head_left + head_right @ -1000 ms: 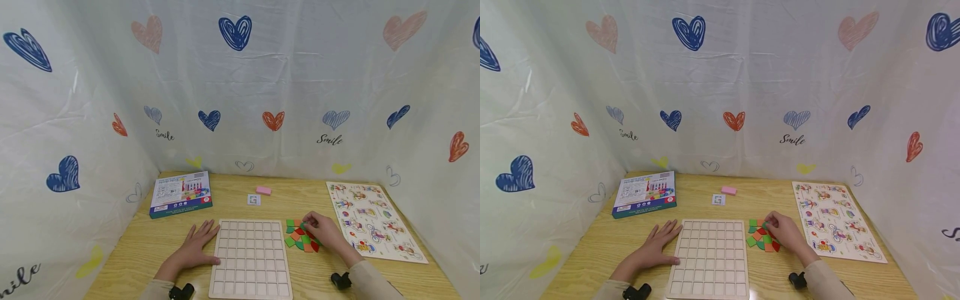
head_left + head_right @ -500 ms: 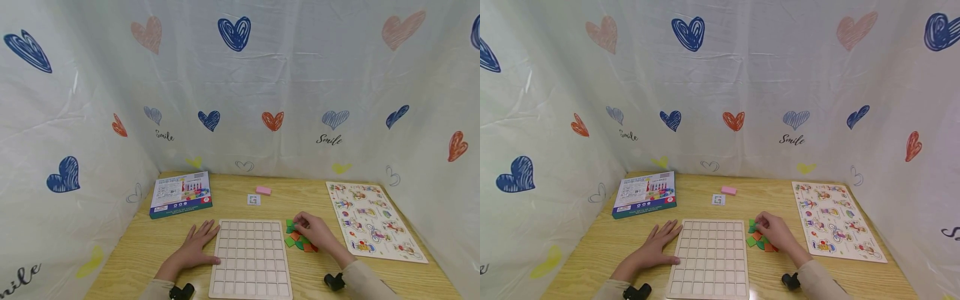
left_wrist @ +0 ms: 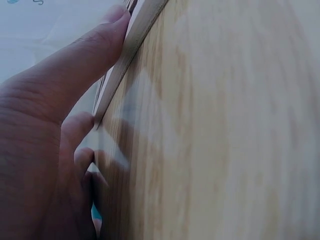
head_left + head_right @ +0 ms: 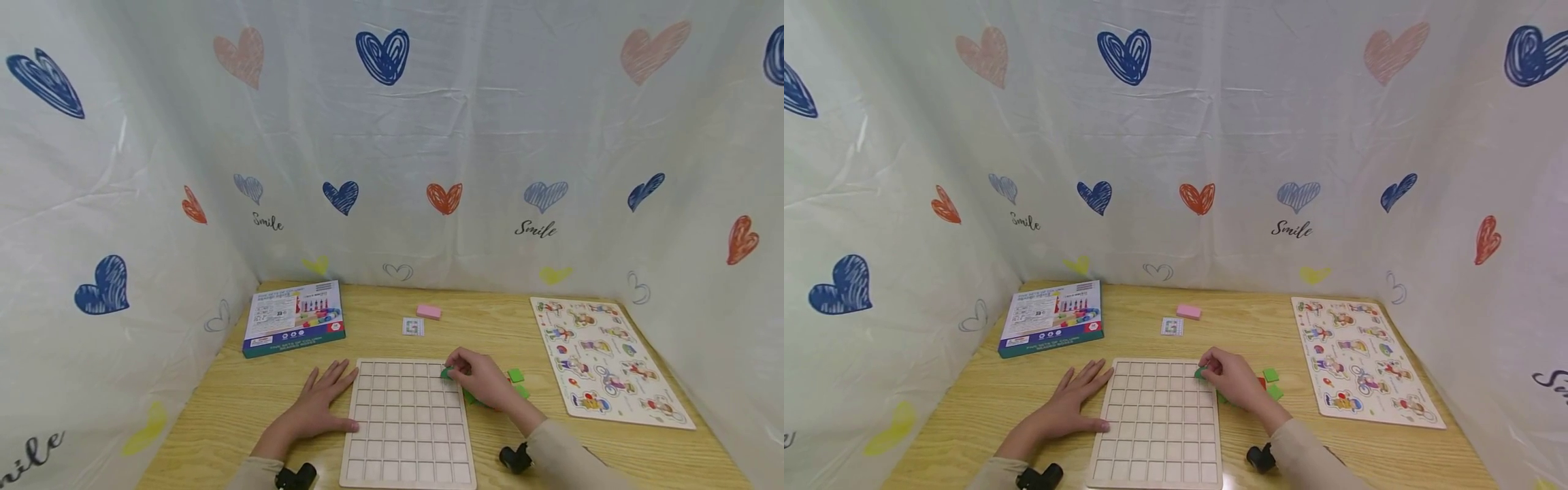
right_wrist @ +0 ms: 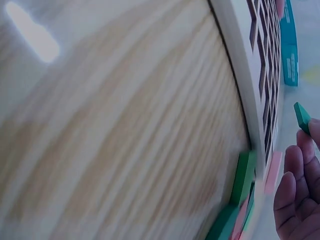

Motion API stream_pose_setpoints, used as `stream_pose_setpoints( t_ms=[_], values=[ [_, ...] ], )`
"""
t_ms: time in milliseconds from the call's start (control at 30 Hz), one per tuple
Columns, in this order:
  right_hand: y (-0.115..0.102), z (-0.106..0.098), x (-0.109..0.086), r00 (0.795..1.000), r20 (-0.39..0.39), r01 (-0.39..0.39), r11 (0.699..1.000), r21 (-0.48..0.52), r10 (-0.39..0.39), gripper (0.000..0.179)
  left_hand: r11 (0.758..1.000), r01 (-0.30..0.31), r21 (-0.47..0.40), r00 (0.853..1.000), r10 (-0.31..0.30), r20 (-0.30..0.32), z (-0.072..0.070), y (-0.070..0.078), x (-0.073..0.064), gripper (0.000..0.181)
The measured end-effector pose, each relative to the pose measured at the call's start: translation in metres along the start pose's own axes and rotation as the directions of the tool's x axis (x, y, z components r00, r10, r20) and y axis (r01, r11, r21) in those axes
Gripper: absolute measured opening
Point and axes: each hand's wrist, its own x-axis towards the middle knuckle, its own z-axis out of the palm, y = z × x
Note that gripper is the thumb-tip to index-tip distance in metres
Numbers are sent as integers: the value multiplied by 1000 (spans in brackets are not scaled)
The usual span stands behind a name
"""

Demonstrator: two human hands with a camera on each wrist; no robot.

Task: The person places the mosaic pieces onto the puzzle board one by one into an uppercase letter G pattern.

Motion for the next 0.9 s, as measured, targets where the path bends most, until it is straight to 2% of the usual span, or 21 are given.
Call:
stream_pose_setpoints(
  t_ms=[333,500,900],
  values=[
    [-22,32,18,999,27,30,999,40,-31,4,1000,4,5,1000,-4,3,0,0,0,103],
    [-31,42,27,997,56,57,997,52,-60,4,1000,5,9,1000,-5,3,-1,1,0,103],
    [-53,63,45,988,135,62,994,90,-74,4,1000,9,1,1000,-9,2,-2,5,0,101]
  ],
)
